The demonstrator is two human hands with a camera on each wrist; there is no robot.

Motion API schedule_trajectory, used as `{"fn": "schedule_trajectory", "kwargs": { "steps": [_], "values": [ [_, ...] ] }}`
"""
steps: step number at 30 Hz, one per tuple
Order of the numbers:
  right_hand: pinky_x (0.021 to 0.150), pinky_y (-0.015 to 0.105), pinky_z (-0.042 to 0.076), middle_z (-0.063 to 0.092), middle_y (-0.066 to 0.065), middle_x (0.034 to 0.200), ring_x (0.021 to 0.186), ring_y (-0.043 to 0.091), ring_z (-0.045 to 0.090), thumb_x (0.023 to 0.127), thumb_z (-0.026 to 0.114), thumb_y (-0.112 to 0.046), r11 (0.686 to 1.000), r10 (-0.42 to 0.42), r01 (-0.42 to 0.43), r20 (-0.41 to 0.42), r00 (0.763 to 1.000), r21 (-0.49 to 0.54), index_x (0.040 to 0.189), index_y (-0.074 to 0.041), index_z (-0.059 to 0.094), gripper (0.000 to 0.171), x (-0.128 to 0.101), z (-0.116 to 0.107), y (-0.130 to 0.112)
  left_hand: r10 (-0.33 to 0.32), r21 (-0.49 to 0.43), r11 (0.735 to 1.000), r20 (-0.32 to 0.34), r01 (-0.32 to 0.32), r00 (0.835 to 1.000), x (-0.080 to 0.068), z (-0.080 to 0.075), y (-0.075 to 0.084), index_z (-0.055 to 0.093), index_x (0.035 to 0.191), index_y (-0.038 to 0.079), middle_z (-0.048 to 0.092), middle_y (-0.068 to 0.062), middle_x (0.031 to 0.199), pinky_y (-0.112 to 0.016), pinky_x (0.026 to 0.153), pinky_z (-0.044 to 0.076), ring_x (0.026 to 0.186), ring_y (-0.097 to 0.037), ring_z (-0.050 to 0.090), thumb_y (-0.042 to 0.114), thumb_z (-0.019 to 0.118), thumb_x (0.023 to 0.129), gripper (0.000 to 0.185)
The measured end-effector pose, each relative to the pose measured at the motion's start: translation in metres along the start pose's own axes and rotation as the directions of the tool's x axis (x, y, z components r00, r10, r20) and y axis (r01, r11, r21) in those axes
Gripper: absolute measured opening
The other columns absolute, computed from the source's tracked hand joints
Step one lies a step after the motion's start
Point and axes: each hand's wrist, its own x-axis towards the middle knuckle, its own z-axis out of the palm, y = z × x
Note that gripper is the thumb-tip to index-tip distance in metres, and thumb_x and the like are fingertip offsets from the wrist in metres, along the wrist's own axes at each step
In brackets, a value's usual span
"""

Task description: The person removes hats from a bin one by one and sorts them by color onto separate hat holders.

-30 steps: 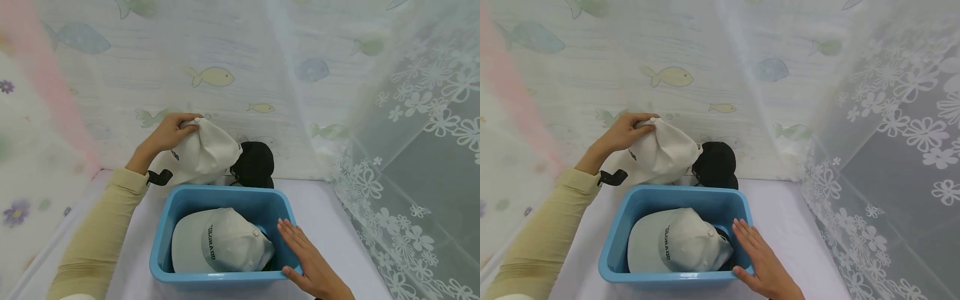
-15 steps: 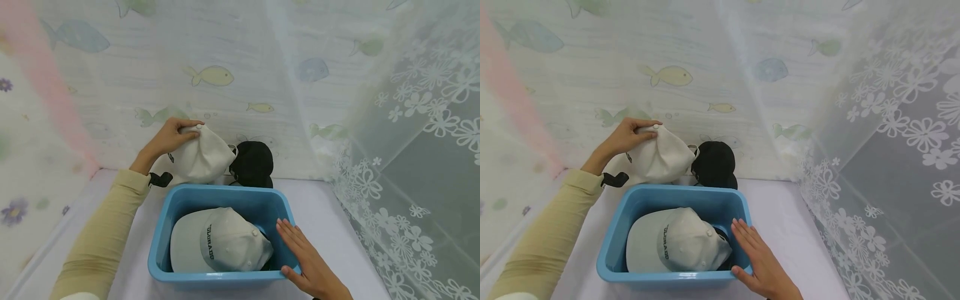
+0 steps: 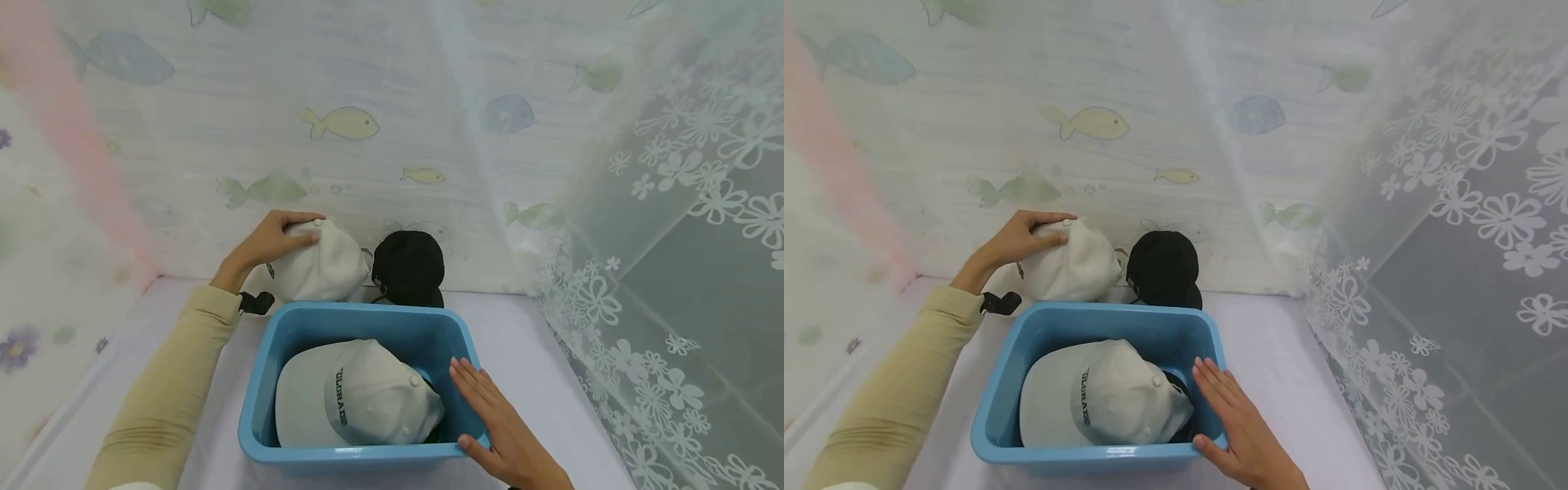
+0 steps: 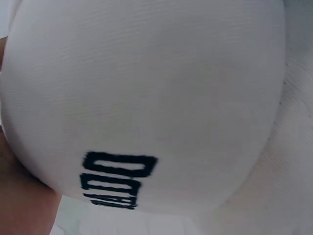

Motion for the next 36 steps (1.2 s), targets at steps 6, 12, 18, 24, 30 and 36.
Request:
{"fn": "schedule_trajectory", "kwargs": {
  "steps": [6, 12, 18, 24, 30, 36],
  "values": [
    [0.125, 0.02, 0.003, 0.03, 0.01, 0.166, 0.157, 0.022, 0.02, 0.101, 0.06, -0.036, 1.0, 0.003, -0.003, -0.016, 1.0, 0.003, 0.161, -0.008, 0.027, 0.074, 0.0, 0.002, -0.001, -0.01, -0.047, 0.999, 0.002, 0.01, 1.0, 0.0, 0.002, -0.01, 0.061, 0.143, 0.016, 0.051, -0.009, 0.153, -0.053, 0.099, 0.049, 0.13, -0.03, 0.055, 0.022, 0.071, 0.097, 0.048],
    [0.125, 0.021, 0.003, 0.03, 0.009, 0.166, 0.157, 0.022, 0.02, 0.101, 0.059, -0.037, 1.0, 0.009, -0.009, -0.027, 1.0, -0.002, 0.161, -0.008, 0.027, 0.074, 0.001, 0.002, -0.001, -0.041, -0.068, 0.997, 0.005, 0.041, 0.999, 0.001, 0.002, -0.017, 0.056, 0.147, 0.019, 0.048, -0.009, 0.155, -0.054, 0.096, 0.05, 0.127, -0.031, 0.055, 0.025, 0.069, 0.099, 0.05],
    [0.125, 0.02, 0.003, 0.031, 0.01, 0.166, 0.157, 0.022, 0.02, 0.1, 0.06, -0.035, 1.0, 0.008, -0.007, -0.035, 0.999, 0.005, 0.161, -0.007, 0.028, 0.074, 0.0, 0.002, -0.001, -0.043, -0.067, 0.997, 0.009, 0.043, 0.999, 0.0, 0.004, -0.019, 0.056, 0.148, 0.019, 0.048, -0.01, 0.154, -0.051, 0.093, 0.052, 0.125, -0.031, 0.056, 0.028, 0.067, 0.1, 0.049],
    [0.126, 0.021, 0.004, 0.031, 0.01, 0.166, 0.156, 0.023, 0.021, 0.101, 0.059, -0.036, 1.0, 0.005, -0.005, -0.03, 1.0, 0.008, 0.161, -0.007, 0.028, 0.073, 0.0, 0.003, -0.002, 0.01, -0.079, 0.997, -0.006, -0.011, 1.0, -0.004, 0.003, -0.02, 0.053, 0.149, 0.01, 0.047, -0.013, 0.156, -0.056, 0.109, 0.043, 0.138, -0.034, 0.047, 0.025, 0.061, 0.104, 0.048],
    [0.125, 0.019, 0.003, 0.029, 0.008, 0.167, 0.157, 0.02, 0.02, 0.101, 0.059, -0.041, 1.0, 0.004, -0.004, 0.0, 1.0, -0.021, 0.162, -0.008, 0.026, 0.076, 0.003, 0.001, -0.004, 0.081, -0.132, 0.986, -0.166, -0.104, 0.983, -0.013, -0.009, -0.012, 0.052, 0.146, -0.002, 0.047, -0.019, 0.154, -0.057, 0.123, 0.023, 0.15, -0.033, 0.034, 0.024, 0.049, 0.109, 0.046],
    [0.126, 0.025, 0.013, 0.028, 0.001, 0.167, 0.155, 0.021, 0.025, 0.1, 0.062, -0.044, 0.989, 0.141, -0.136, 0.127, 0.982, -0.05, 0.164, -0.021, 0.023, 0.079, 0.009, -0.017, -0.015, 0.031, -0.106, 0.992, -0.294, -0.064, 0.955, -0.045, -0.016, -0.001, 0.055, 0.144, 0.001, 0.053, -0.02, 0.149, -0.048, 0.12, 0.032, 0.143, -0.028, 0.045, 0.029, 0.044, 0.111, 0.045]
  ]
}}
